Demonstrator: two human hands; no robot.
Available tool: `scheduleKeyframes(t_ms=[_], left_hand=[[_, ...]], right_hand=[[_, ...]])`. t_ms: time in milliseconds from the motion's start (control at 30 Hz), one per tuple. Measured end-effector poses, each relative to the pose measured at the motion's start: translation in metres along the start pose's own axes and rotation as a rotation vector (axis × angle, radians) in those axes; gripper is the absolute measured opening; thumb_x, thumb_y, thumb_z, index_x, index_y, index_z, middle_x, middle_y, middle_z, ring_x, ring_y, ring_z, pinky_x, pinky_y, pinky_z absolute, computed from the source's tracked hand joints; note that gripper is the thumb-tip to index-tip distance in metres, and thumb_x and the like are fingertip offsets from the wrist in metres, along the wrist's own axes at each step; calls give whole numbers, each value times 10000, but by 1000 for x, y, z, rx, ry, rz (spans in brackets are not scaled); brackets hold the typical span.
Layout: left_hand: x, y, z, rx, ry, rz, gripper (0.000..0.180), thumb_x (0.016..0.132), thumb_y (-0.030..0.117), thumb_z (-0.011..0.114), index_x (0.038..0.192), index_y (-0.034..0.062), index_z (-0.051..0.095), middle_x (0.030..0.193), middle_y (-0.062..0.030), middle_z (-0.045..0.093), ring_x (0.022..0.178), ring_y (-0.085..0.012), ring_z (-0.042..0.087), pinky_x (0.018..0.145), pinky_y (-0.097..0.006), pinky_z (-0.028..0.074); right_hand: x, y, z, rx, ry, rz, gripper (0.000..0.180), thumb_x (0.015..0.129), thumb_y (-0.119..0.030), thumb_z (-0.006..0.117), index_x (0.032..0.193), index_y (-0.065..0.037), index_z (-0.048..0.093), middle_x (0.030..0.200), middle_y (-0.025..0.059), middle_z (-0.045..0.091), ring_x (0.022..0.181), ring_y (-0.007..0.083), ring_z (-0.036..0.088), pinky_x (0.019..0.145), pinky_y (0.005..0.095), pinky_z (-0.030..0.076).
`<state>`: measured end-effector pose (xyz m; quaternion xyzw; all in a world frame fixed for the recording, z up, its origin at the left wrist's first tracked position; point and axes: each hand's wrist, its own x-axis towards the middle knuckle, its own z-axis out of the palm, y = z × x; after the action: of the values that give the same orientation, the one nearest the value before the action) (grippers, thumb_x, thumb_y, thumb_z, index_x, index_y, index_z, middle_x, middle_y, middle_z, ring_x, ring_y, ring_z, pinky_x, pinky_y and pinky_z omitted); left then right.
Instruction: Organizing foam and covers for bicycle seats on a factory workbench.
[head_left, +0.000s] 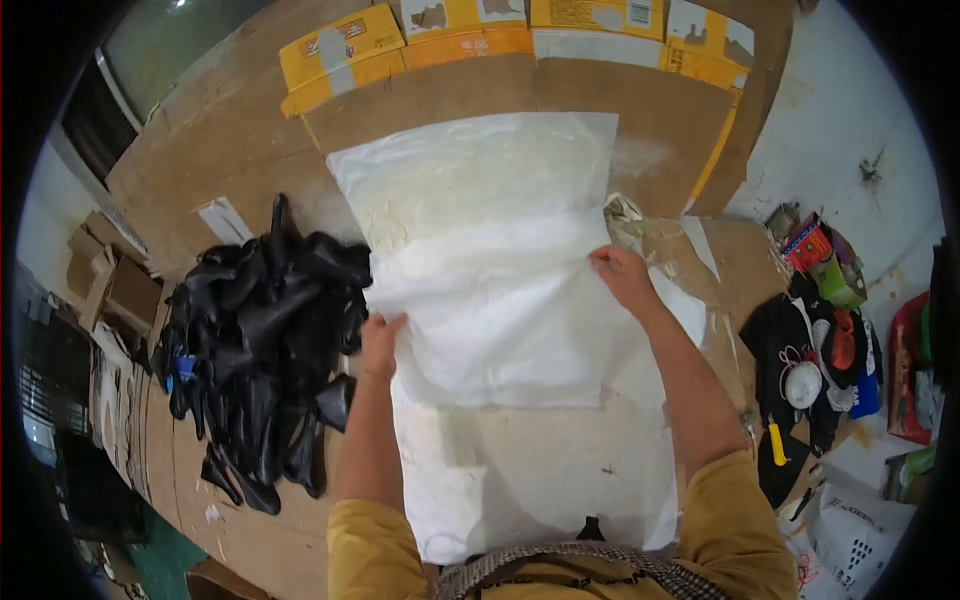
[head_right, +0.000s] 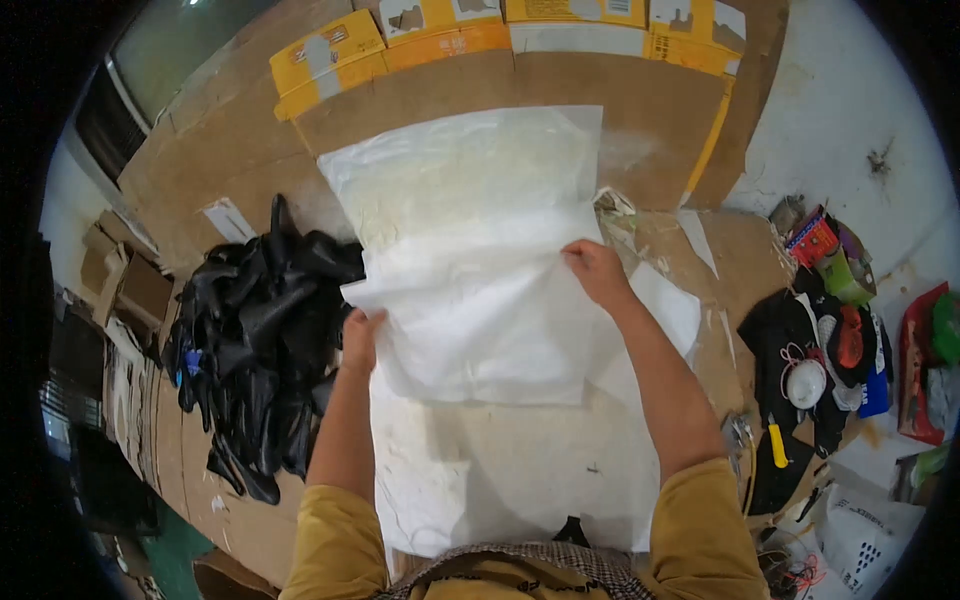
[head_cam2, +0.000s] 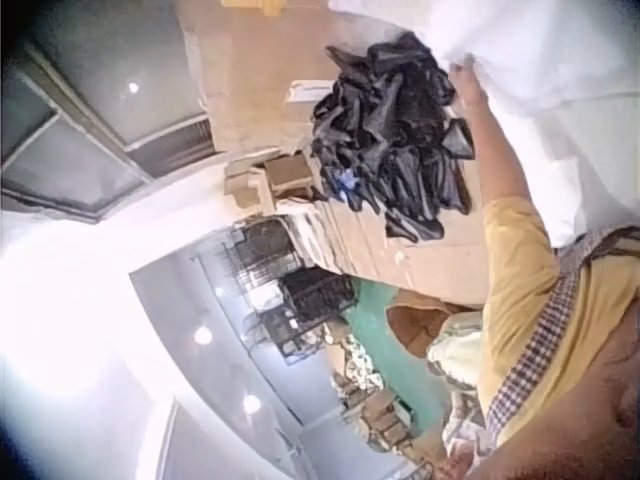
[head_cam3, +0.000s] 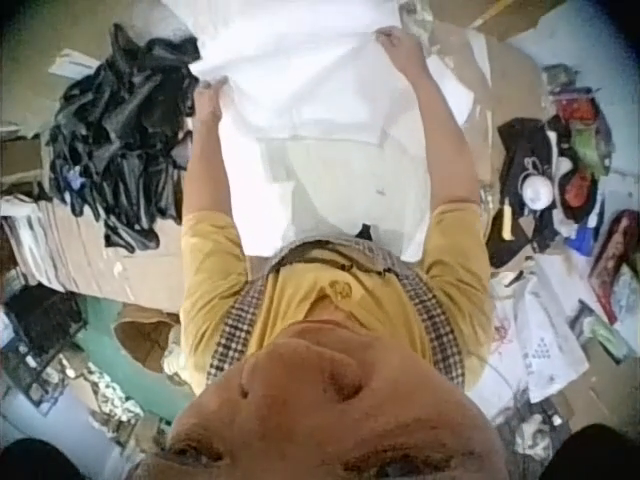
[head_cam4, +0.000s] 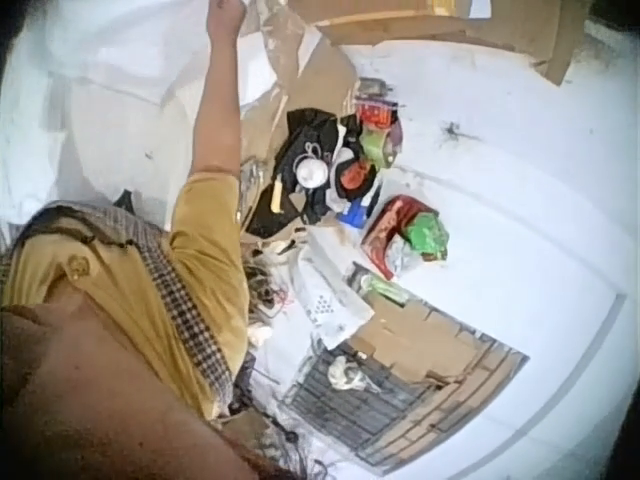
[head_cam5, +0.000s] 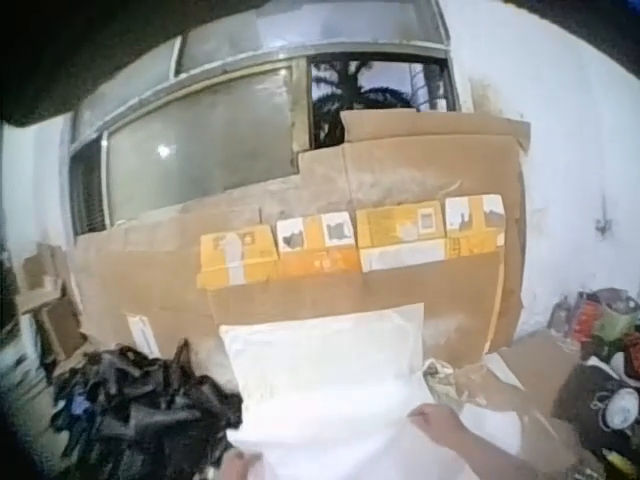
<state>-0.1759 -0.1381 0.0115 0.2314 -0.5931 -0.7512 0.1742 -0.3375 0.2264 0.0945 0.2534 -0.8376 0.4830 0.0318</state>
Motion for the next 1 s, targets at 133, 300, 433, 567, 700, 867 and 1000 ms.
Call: scheduleKeyframes(t_ms=[133,300,433,567,700,867,1000], left_hand=[[100,45,15,-18,-32,92,201,767,34,583,966,15,604,866,-39,628,751,-152,585,697,-269,458],[205,63,26,58,115,183,226,758,78,612,963,-16,594,874,-32,614,744,-148,548,681,-279,431],[264,48,30,140,210,324,204,751,141,639,867,-20,592,786,-71,602,684,-174,533,649,-309,427],[290,17,19,698,498,411,332,730,261,676,691,-34,529,650,-137,516,581,-235,478,583,-356,403],[287,20,26,738,515,416,435,712,338,694,631,-38,493,611,-140,505,567,-258,487,569,-362,409],[257,35,49,929,657,342,441,715,359,693,632,-25,492,589,-113,520,581,-233,528,590,-338,438],[251,29,37,372,683,246,353,748,302,689,650,17,507,599,-61,531,560,-158,525,551,-277,444]], right_hand=[[98,16,25,2,176,-162,122,809,-83,570,904,-15,604,787,102,625,725,173,576,674,277,455],[205,12,52,-232,311,-182,179,847,-188,526,910,-34,595,837,138,628,789,291,591,706,352,462],[262,3,74,-393,463,-350,123,834,-166,517,856,-59,574,814,89,594,780,299,534,698,372,449],[278,17,89,-558,563,-513,54,781,-137,558,818,-103,578,827,36,581,813,279,512,714,366,442],[276,28,84,-596,540,-602,129,737,-110,599,863,-100,569,846,60,572,827,279,512,730,374,439],[235,8,94,-663,839,-841,235,707,-78,618,932,-76,549,878,97,557,807,289,516,708,373,447],[152,-18,198,-1,-311,-610,434,736,-73,628,1151,-74,503,935,109,577,858,259,563,755,355,458]])
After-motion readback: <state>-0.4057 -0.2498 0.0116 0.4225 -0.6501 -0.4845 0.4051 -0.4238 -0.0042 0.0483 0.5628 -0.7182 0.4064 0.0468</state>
